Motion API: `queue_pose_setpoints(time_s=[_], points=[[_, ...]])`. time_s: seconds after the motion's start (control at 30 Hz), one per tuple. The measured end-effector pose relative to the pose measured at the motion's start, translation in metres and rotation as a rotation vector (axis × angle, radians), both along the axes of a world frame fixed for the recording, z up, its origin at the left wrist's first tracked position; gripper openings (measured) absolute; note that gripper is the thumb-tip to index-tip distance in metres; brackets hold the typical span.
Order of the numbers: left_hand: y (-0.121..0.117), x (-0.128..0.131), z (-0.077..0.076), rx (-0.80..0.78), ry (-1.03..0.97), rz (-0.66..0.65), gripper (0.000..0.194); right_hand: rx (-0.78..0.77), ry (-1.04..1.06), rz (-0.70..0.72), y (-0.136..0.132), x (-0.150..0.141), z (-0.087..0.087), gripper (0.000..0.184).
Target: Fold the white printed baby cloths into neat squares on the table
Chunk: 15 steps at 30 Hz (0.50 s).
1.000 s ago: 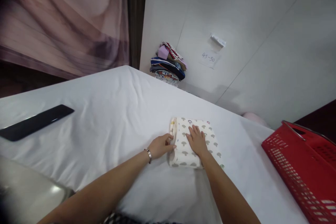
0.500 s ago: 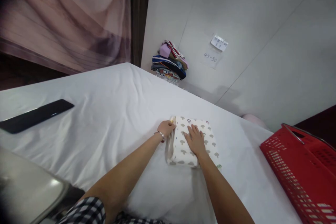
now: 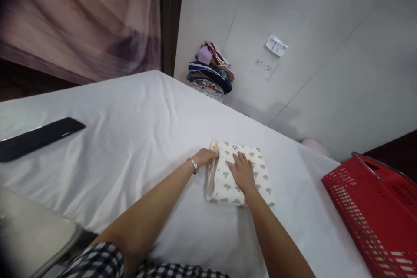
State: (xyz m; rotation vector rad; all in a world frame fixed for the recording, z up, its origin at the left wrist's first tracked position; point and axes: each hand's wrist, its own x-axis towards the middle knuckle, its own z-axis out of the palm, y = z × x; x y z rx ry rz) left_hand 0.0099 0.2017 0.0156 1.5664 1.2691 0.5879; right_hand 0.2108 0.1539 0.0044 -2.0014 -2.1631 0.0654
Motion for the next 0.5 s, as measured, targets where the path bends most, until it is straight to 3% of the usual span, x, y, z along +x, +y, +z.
queue_pose_setpoints(time_s=[0.5], points=[[-0.011,0.001,0.005,-0.024,0.029,-0.099,0.019,0.012,0.008,0.004,0.001,0.0,0.001,0.052]])
